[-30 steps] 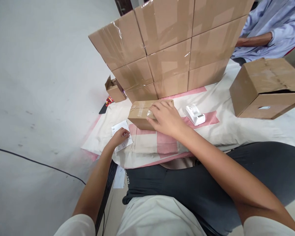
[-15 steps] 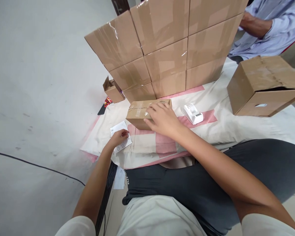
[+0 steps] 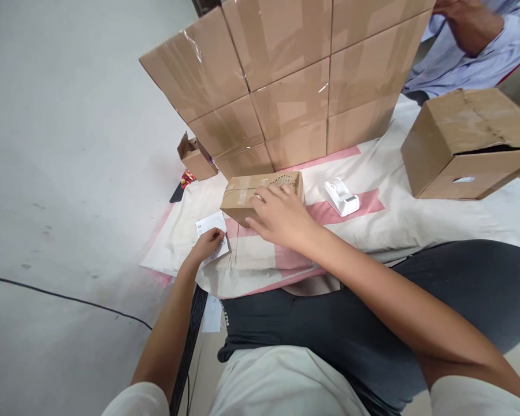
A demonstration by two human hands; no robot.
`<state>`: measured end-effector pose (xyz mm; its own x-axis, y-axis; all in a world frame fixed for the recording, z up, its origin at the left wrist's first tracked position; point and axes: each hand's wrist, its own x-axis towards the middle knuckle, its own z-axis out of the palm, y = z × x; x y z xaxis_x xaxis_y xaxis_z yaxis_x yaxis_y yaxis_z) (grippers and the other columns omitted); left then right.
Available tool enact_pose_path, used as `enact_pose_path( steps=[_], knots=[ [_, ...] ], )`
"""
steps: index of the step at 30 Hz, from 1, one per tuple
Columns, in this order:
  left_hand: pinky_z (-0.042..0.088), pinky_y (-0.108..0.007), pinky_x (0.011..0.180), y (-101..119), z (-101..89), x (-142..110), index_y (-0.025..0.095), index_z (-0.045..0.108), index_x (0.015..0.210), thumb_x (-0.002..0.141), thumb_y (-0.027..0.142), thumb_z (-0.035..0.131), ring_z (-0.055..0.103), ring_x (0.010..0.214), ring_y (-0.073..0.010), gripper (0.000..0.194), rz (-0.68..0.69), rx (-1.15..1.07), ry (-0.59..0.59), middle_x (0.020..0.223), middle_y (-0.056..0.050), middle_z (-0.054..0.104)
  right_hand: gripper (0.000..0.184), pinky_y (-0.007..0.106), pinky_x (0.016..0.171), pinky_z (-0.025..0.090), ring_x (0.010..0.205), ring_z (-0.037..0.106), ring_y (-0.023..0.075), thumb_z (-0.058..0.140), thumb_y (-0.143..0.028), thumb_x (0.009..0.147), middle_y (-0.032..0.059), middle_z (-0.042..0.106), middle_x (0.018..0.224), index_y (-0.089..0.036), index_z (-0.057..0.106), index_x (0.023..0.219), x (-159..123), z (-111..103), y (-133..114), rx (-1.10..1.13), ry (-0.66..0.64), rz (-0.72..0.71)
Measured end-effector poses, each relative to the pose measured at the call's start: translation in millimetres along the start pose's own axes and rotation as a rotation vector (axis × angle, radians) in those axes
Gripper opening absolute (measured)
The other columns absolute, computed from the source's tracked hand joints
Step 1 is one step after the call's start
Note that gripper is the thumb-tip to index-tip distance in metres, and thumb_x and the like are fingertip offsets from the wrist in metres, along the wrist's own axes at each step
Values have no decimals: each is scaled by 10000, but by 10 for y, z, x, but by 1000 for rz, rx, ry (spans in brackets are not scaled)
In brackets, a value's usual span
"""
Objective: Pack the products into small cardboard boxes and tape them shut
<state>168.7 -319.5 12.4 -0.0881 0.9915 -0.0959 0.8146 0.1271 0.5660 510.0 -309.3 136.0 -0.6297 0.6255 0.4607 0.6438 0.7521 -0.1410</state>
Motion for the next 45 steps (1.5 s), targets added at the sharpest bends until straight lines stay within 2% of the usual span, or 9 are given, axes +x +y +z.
enact_pose_path(
  steps=[10,15,19,24,29,34,40,42,45],
  knots=[
    [492,-318,699,-132,9,-9,234,541,896,937,445,473,618,713,-187,226,0,-119,-11,790,-8,665,386,442,937,334,1137,563,361,515,-411,1032,180,688,1232,-117,689,1213,-11,36,-99,-25,-20,-16],
    [525,-366,900,-94,-60,-62,255,448,944,991,435,418,723,956,-203,188,18,-199,-21,1026,-49,759,387,443,950,339,1156,562,361,531,-404,1026,179,684,1249,-123,675,1250,-19,45,-93,-4,-19,-20],
    [529,-393,933,22,-131,-128,250,443,936,990,418,433,738,983,-213,177,52,-234,-21,1105,-77,764,392,453,961,356,1160,569,365,547,-403,1022,183,684,1253,-105,678,1242,-13,1,-107,0,-24,-13],
    [501,-369,937,479,-56,-371,237,520,961,972,407,489,671,1037,-219,173,152,-240,164,1067,-80,705,333,433,955,414,1154,616,339,590,-358,1003,161,708,1216,-110,704,1194,-41,-30,-146,151,-15,18],
    [504,-324,814,1242,236,-743,259,520,1105,904,394,717,661,833,-171,312,351,-412,372,902,-11,735,209,311,759,451,850,683,194,657,-348,966,63,775,1016,-184,762,1042,-205,113,-151,618,-31,239],
    [493,-295,737,1685,435,-808,266,530,1095,874,356,779,591,714,-134,345,471,-406,418,875,8,733,161,270,671,426,703,634,147,670,-275,936,30,771,818,-168,790,925,-408,227,-79,950,-55,373],
    [511,-299,762,1878,500,-760,269,514,1187,875,252,743,622,735,-137,387,539,-295,401,912,8,745,229,266,655,426,691,646,153,655,-256,930,18,723,693,-165,747,741,-488,230,75,1076,9,492],
    [529,-323,813,1976,505,-787,271,512,1220,884,195,690,667,795,-156,387,526,-218,386,981,-9,767,261,270,638,412,670,636,152,659,-276,935,12,703,661,-171,723,704,-501,221,129,1021,30,543],
    [538,-369,885,2154,532,-816,269,514,1250,861,113,611,710,916,-200,430,518,-86,352,1107,-39,770,262,291,612,371,663,617,164,633,-246,941,16,688,660,-183,691,694,-515,168,203,783,45,596]
  ],
)
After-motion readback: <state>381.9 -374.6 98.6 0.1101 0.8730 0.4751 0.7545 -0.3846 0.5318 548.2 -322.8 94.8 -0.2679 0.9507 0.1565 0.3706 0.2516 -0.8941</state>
